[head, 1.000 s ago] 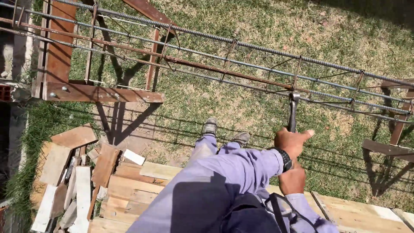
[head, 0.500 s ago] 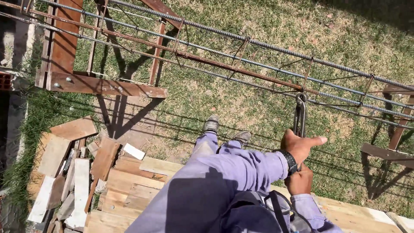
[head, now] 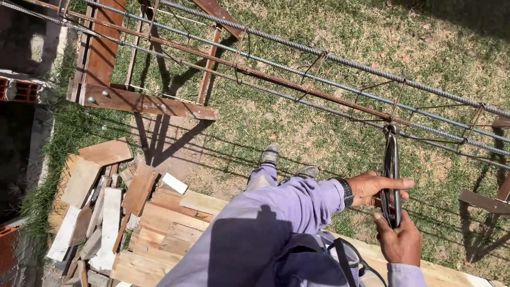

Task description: The person uses a rebar tying tool to twist wire ties around the intersections of a steel rebar grid. They repeatedly position the tool, rotate the handles to tighten the wire, and move along the grid to secure multiple joints.

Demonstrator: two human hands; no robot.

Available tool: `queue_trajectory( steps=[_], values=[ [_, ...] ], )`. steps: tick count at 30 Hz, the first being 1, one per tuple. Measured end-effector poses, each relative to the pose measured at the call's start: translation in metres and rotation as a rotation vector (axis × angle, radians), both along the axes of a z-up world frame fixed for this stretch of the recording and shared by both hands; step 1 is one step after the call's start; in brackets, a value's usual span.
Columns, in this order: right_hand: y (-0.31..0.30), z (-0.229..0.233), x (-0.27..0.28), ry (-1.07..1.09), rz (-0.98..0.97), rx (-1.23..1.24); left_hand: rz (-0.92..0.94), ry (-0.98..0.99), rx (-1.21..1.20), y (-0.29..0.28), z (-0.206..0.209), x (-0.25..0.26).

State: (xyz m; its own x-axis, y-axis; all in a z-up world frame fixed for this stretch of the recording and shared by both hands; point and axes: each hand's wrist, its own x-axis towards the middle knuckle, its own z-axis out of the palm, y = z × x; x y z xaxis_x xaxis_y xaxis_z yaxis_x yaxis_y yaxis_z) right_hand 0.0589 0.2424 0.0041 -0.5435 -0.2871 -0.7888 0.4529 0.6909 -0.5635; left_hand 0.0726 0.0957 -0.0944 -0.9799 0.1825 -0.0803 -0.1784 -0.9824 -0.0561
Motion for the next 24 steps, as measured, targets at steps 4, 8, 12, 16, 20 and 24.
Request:
queue_trajectory(
  steps=[4, 8, 12, 16, 20, 24],
  values=[
    [-0.001, 0.034, 0.002, 0.824, 0.49, 0.473, -0.048, -0.432, -0.521, -0.011, 0.067, 0.003],
    [0.025, 0.02, 0.003, 0.332, 0.093, 0.246, -0.022, -0.306, -0.659, 0.013, 0.045, 0.013],
    [0.072, -0.033, 0.018, 0.225, -0.178, -0.125, -0.133, -0.204, -1.231, -0.024, 0.1, 0.043],
    [0.07, -0.025, 0.024, 0.045, -0.351, -0.511, 0.024, -0.008, -1.599, -0.05, 0.133, 0.054],
    [0.024, 0.043, 0.03, -0.254, -0.251, -0.961, 0.385, 0.071, -1.853, -0.089, 0.151, 0.057],
    [-0.037, 0.09, 0.022, 0.174, 0.309, -0.418, 0.197, 0.13, -1.673, -0.108, 0.172, 0.067]
  ],
)
